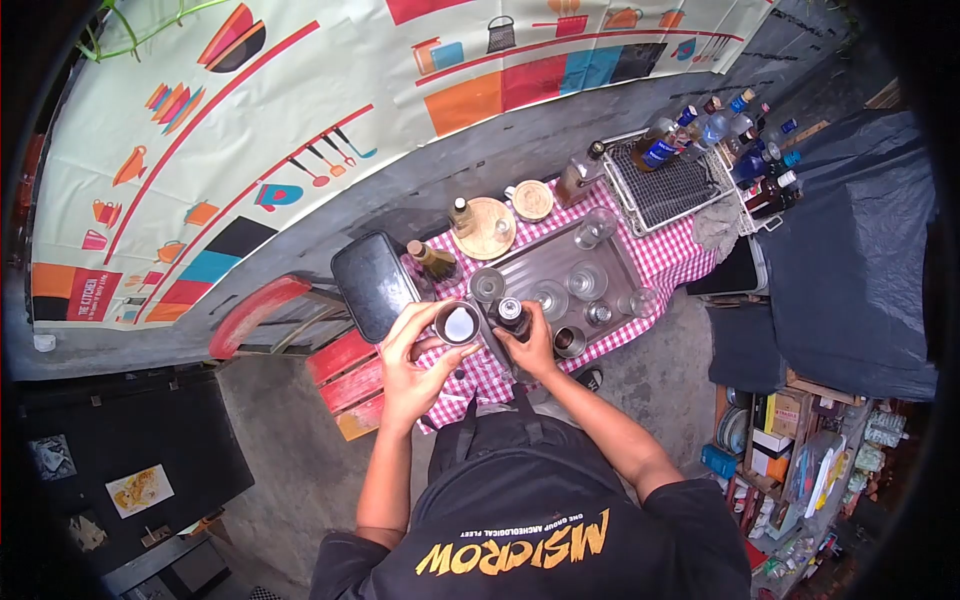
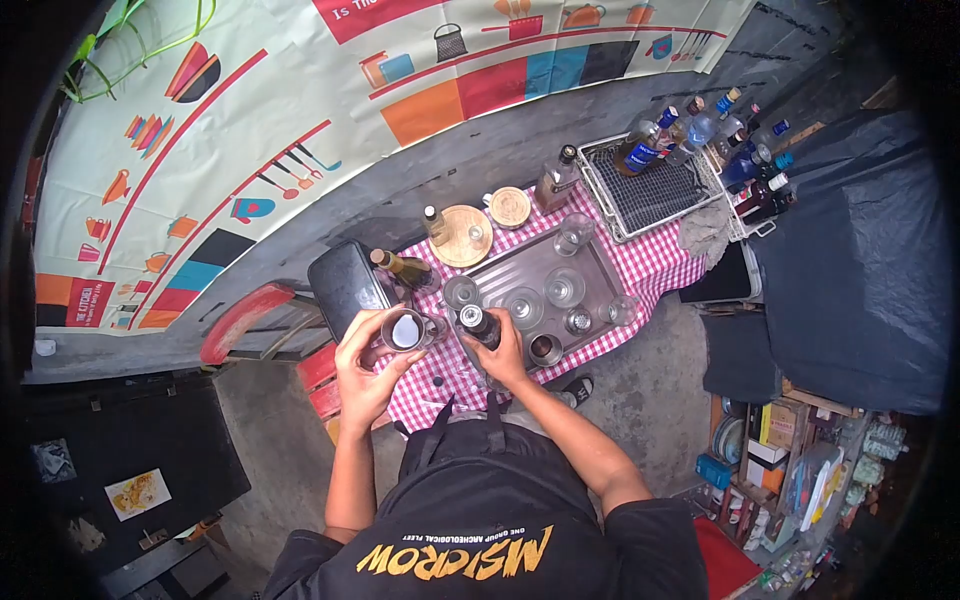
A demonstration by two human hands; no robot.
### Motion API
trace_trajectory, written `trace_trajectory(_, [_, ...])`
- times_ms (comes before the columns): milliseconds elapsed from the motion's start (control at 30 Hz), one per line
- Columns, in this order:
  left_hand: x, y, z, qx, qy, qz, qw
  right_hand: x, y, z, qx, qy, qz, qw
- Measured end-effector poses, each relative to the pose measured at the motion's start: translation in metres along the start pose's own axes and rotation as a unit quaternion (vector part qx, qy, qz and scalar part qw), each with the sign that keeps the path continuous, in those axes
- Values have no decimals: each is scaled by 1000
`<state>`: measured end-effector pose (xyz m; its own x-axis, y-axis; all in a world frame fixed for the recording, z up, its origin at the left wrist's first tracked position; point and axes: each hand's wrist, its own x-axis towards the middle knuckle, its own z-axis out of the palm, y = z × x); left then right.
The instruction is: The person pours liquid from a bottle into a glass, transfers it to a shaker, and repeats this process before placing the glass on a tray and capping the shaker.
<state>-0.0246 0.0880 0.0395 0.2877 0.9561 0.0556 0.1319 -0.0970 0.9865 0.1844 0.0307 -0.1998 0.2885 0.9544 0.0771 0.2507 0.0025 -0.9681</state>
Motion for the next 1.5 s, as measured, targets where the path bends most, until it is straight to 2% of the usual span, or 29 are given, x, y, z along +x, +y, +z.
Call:
trace_trajectory(333, [4,-3,0,14,-1,-8,1000,-8,21,-11,30,-17,6,999])
trace_trajectory(533, [5,-3,8,-18,-6,-2,1000,-8,16,-21,-6,-51,11,999])
trace_trajectory(667, [4,-4,14,-26,-24,-6,999,-10,3,-46,-95,-87,-43,991])
trace_trajectory(767, [4,-5,21,-44,-47,0,998,-19,-7,-72,-195,-64,-87,975])
trace_trajectory(900, [4,-2,31,-35,-62,3,997,-42,17,-102,-270,-23,-51,961])
trace_trajectory(1067, [8,1,40,22,-96,49,994,-62,48,-117,-346,-56,64,934])
trace_trajectory(1167, [9,1,47,23,-115,56,992,-67,73,-116,-341,-81,122,929])
trace_trajectory(1267, [11,2,53,39,-136,73,987,-69,89,-112,-321,-55,132,936])
trace_trajectory(1400, [8,11,67,-2,-131,25,991,-64,87,-113,-278,-29,142,950])
trace_trajectory(1500, [6,13,73,8,-142,36,989,-64,86,-113,-266,13,114,957])
